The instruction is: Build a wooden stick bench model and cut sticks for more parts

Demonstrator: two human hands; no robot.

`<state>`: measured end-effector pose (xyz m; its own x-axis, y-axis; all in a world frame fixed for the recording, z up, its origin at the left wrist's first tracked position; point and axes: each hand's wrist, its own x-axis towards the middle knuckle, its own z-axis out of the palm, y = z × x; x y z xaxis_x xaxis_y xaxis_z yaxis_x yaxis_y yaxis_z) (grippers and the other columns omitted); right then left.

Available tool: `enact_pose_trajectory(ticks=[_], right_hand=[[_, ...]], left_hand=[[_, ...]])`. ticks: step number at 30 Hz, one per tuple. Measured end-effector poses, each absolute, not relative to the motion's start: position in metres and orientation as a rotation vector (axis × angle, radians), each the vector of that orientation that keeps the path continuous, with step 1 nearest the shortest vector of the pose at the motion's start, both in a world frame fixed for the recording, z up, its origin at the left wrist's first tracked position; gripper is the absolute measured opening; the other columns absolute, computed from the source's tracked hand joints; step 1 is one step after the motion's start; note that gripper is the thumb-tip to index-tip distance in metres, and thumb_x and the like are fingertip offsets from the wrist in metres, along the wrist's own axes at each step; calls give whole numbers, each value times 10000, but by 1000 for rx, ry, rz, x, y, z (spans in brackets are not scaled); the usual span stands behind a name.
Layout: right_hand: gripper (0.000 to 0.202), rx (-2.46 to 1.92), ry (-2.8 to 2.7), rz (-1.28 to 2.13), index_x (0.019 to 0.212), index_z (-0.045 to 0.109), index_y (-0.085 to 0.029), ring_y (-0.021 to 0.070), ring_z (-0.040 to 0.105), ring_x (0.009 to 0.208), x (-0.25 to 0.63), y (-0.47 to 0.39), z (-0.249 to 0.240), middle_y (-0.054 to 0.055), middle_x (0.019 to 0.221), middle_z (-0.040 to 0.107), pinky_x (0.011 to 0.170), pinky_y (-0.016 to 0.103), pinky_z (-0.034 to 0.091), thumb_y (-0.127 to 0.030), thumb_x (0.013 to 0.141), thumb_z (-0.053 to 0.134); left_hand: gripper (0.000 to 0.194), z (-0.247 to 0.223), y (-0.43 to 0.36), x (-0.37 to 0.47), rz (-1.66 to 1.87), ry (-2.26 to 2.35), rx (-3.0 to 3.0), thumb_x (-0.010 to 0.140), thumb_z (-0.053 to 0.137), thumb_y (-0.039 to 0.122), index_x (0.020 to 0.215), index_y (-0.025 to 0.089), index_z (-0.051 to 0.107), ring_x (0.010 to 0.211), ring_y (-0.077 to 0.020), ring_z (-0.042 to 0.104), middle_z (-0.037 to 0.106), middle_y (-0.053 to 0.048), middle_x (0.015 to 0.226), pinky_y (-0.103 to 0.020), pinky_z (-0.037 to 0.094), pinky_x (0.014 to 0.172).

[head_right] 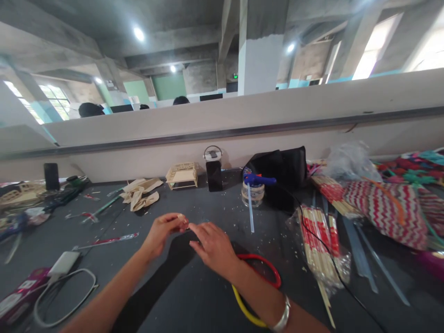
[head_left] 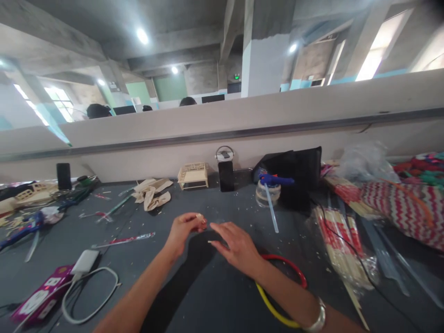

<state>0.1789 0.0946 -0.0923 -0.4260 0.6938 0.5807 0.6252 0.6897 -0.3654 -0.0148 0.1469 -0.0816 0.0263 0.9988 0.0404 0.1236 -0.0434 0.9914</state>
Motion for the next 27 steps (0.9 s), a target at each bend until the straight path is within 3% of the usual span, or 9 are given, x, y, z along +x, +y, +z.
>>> enact_pose_trajectory(ticks=[5,10,18,27], right_hand=[[532,-969,-2157,135,1334,421,-218,215,548,1062,180,94,-89,92,1146,599,895,369,485,-359,850,592],[573,-964,-2233,144,1312,461,-197,218,549,1047,180,94,-88,102,1145,594,896,376,482,-445,819,614],[445,-915,-2328,75,1176,581,-166,214,549,957,182,94,-91,102,1072,625,841,365,472,-453,835,591],[328,-867,-2321,7,1039,616,-152,194,542,881,182,93,-87,89,968,643,803,343,443,-425,867,559]], left_hand=[[246,-75,109,-10,957,1029,1125,658,748,341,772,127,704,618,-149,640,696,-69,685,-260,491,627],[212,-77,113,-15,796,961,1067,622,771,311,716,131,711,628,-167,654,706,-70,721,-306,507,687],[159,-82,105,-10,765,945,1029,596,784,261,684,142,727,587,-120,611,673,-13,614,-239,480,673],[281,-83,99,-7,698,868,947,619,790,353,764,120,727,650,-153,641,688,-52,692,-320,524,737]])
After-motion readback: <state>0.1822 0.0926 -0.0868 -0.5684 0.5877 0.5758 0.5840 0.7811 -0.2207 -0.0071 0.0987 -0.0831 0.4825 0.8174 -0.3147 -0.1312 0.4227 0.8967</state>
